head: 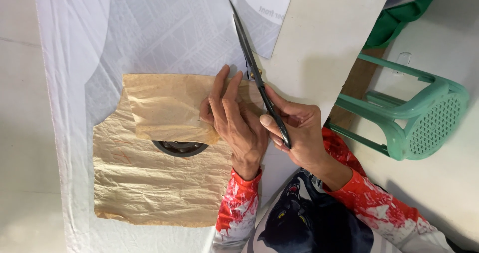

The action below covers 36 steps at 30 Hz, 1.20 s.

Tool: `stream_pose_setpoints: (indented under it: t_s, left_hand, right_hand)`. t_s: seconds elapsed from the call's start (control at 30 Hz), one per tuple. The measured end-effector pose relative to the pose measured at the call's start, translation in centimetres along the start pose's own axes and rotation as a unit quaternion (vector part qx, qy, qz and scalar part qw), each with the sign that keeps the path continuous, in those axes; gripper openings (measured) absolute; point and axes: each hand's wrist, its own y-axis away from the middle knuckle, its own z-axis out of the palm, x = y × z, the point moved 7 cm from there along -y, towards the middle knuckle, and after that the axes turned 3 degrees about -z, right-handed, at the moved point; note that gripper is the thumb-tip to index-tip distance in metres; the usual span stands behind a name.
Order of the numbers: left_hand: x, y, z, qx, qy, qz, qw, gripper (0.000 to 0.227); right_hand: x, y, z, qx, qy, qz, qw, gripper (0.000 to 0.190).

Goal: The person places a brown paper pattern on a white fabric sheet and secures it with a metal bearing. They use a ruler and a red marker to trace the pattern's outline onto the fabric. Finally, they use a pair of scissors to cut the fabric along the marked lines.

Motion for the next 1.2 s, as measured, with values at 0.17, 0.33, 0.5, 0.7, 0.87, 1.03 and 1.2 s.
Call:
stream_pose_setpoints:
  t_s: [0.17, 0.33, 0.5, 0.7, 0.87, 1.03, 1.2]
  left_hand:
    - [0.2, -0.1, -0.4, -0.011, 0.022, -0.012, 1.000, 0.036]
    - [1.1, -0.8, -1.2, -0.021, 0.048, -0.018, 0.998, 0.032]
    - [1.7, -1.1, -1.9, -0.054, 0.099, -0.032, 0.993, 0.054]
    - [1.6, -1.1, -2.4, -0.085, 0.121, -0.033, 0.988, 0.068]
    - [1.7, -1.1, -2.5, -0.098, 0.129, -0.032, 0.986, 0.064]
    - [1.6, -1.0, -2.8, -0.106, 0.139, -0.027, 0.984, 0.066]
    - [1.5, -1.1, -2.9, -0.111, 0.144, -0.035, 0.983, 0.067]
  right_hand:
    - [0.2, 0.0, 0.5, 0.013, 0.002, 0.011, 1.000, 0.056]
    - [0.5, 0.1, 0.9, 0.017, -0.021, 0.018, 0.999, 0.056]
    - [0.5, -0.2, 1.1, 0.026, -0.035, -0.014, 0.999, 0.053]
    - [0.8, -0.6, 1.8, 0.042, -0.044, -0.003, 0.998, 0.051]
    - [0.6, -0.7, 2.6, 0.050, -0.032, -0.009, 0.998, 0.051]
    - [0.0, -1.2, 3.3, 0.059, -0.040, -0.014, 0.997, 0.052]
    - [-0.2, -1.9, 3.8, 0.073, -0.029, 0.007, 0.997, 0.054]
